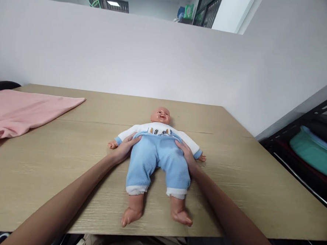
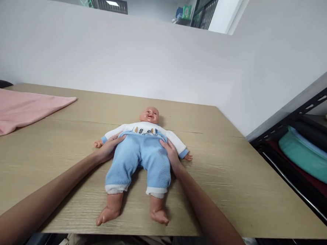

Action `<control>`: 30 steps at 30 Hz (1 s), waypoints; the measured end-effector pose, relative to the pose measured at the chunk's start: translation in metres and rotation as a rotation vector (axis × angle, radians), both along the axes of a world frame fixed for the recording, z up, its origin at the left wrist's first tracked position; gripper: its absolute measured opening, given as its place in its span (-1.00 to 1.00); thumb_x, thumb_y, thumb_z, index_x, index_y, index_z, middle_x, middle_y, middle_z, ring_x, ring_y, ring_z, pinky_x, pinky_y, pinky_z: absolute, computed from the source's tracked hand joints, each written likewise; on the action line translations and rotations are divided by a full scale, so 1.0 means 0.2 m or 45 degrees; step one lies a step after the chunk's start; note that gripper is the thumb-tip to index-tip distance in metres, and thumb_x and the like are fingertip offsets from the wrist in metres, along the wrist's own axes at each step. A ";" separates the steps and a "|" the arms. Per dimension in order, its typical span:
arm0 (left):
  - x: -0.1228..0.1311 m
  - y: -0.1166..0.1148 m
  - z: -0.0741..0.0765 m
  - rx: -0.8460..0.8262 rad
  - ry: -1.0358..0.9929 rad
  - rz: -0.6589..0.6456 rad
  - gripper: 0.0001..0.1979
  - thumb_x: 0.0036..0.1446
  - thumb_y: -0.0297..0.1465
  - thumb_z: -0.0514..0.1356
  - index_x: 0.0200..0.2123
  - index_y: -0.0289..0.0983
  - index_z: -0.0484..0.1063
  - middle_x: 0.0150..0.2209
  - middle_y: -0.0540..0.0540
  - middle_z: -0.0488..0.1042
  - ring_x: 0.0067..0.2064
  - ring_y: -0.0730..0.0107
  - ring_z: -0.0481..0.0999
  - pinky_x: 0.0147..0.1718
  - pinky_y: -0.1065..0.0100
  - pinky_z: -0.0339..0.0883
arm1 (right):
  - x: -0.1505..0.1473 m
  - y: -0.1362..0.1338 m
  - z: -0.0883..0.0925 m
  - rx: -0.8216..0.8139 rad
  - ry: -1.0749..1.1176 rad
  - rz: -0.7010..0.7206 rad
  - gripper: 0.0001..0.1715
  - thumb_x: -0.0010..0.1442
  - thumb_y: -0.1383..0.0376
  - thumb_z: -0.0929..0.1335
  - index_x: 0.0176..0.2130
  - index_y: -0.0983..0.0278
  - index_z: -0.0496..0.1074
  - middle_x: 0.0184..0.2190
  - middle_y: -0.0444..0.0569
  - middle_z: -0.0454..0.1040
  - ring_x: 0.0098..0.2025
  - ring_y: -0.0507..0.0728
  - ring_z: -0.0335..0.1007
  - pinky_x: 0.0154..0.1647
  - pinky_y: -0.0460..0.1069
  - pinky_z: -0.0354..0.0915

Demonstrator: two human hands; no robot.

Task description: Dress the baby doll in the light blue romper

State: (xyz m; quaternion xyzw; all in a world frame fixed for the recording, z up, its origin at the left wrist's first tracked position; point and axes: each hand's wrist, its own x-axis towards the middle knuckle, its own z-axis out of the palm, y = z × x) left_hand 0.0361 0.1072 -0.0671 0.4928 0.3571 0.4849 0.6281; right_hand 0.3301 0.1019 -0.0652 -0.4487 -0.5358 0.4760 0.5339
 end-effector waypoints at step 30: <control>-0.13 0.08 0.01 0.258 0.688 -0.087 -0.46 0.29 0.04 0.28 0.18 -0.16 0.55 0.23 -0.14 0.58 0.37 -0.23 0.38 0.47 -0.05 0.08 | 0.13 -0.04 -0.03 -0.254 0.014 0.065 -0.30 0.29 -0.22 0.41 0.25 0.07 0.51 0.23 -0.01 0.61 0.31 0.30 0.49 0.46 0.23 0.31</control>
